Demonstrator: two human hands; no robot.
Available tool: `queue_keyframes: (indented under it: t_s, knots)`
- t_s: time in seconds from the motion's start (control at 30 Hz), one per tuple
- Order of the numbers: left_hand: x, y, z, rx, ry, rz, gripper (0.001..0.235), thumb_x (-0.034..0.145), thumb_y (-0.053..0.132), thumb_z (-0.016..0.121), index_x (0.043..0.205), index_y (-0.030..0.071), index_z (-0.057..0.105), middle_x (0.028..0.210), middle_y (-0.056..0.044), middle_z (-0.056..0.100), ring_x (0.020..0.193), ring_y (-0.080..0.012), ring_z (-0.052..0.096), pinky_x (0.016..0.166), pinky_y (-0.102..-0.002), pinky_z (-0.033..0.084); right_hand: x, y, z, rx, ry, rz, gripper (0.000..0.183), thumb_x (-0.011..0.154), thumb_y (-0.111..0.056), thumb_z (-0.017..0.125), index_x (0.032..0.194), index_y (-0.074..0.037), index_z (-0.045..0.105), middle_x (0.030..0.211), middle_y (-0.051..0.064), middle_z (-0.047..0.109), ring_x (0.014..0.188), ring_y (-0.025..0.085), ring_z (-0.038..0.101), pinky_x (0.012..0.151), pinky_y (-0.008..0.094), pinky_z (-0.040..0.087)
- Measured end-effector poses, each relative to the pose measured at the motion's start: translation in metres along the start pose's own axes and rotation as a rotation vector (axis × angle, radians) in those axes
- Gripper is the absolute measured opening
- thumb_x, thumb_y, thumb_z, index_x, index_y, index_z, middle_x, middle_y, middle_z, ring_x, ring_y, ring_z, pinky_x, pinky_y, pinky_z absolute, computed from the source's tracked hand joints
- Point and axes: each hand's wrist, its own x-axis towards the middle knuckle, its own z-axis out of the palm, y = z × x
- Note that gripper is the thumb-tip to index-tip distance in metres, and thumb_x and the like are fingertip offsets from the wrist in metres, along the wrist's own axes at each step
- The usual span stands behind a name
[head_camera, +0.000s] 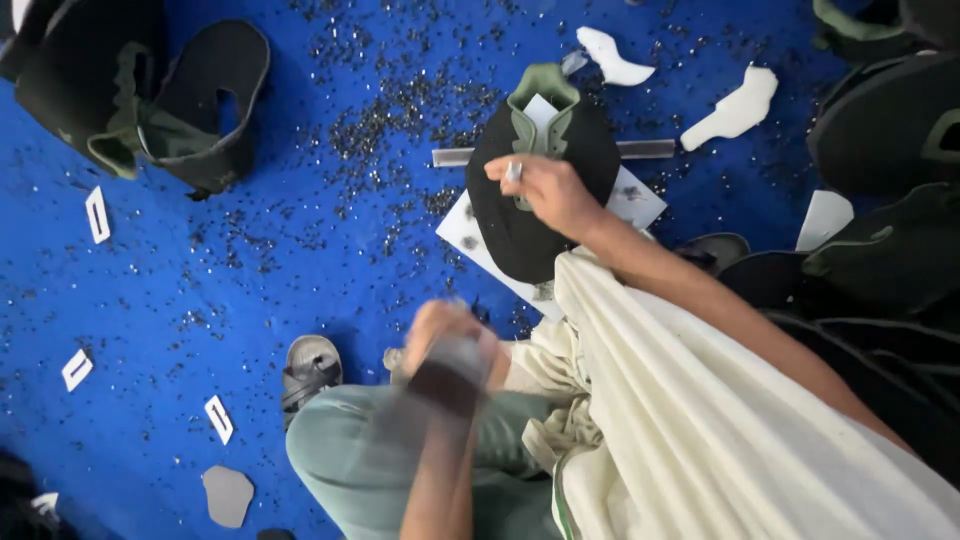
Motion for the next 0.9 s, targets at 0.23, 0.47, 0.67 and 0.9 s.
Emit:
queue_keyframes:
  t_s: [0.23, 0.47, 0.67, 0.9]
  knots:
    - [-0.003, 0.015, -0.002, 0.637, -0.267, -0.537, 0.036, 0.069, 0.021, 0.084, 0.092, 0.006, 0.061, 0.075, -0.006, 0.069, 0.065, -0.0238, 0.070, 0.064, -0.034, 0.057, 0.019, 0.026, -0.008, 0.624, 0.181, 0.409, 0.010, 0.105, -0.003, 0.056, 0.102, 0.002, 0.064, 0.106, 0.015, 0.077, 0.091, 0.022, 0.075, 0.083, 0.033, 0.062]
    - [0.057, 0.069, 0.022, -0.159, 0.053, 0.213, 0.036, 0.074, 0.016, 0.077, 0.094, 0.007, 0.049, 0.078, -0.009, 0.055, 0.058, -0.0191, 0.053, 0.054, -0.032, 0.044, 0.028, 0.033, -0.004, 0.242, 0.100, 0.254, 0.011, 0.102, 0.002, 0.053, 0.105, 0.006, 0.063, 0.110, 0.014, 0.077, 0.101, 0.021, 0.078, 0.086, 0.030, 0.062]
    - [-0.023, -0.050, 0.003, 0.574, -0.290, -0.389, 0.030, 0.071, 0.014, 0.081, 0.094, 0.005, 0.062, 0.081, -0.010, 0.070, 0.069, -0.0215, 0.068, 0.065, -0.034, 0.055, 0.012, 0.012, -0.007, -0.214, 0.057, -0.071, 0.022, 0.095, 0.007, 0.062, 0.113, 0.001, 0.072, 0.108, 0.019, 0.076, 0.101, 0.025, 0.075, 0.083, 0.035, 0.059]
    - [0.034, 0.055, 0.009, 0.617, -0.149, -0.448, 0.039, 0.065, 0.020, 0.088, 0.085, 0.008, 0.056, 0.067, -0.005, 0.068, 0.056, -0.0159, 0.067, 0.060, -0.029, 0.055, 0.053, 0.046, -0.022, 0.619, 0.157, 0.492, 0.015, 0.108, -0.008, 0.053, 0.109, 0.000, 0.065, 0.111, 0.016, 0.076, 0.100, 0.023, 0.077, 0.087, 0.032, 0.065]
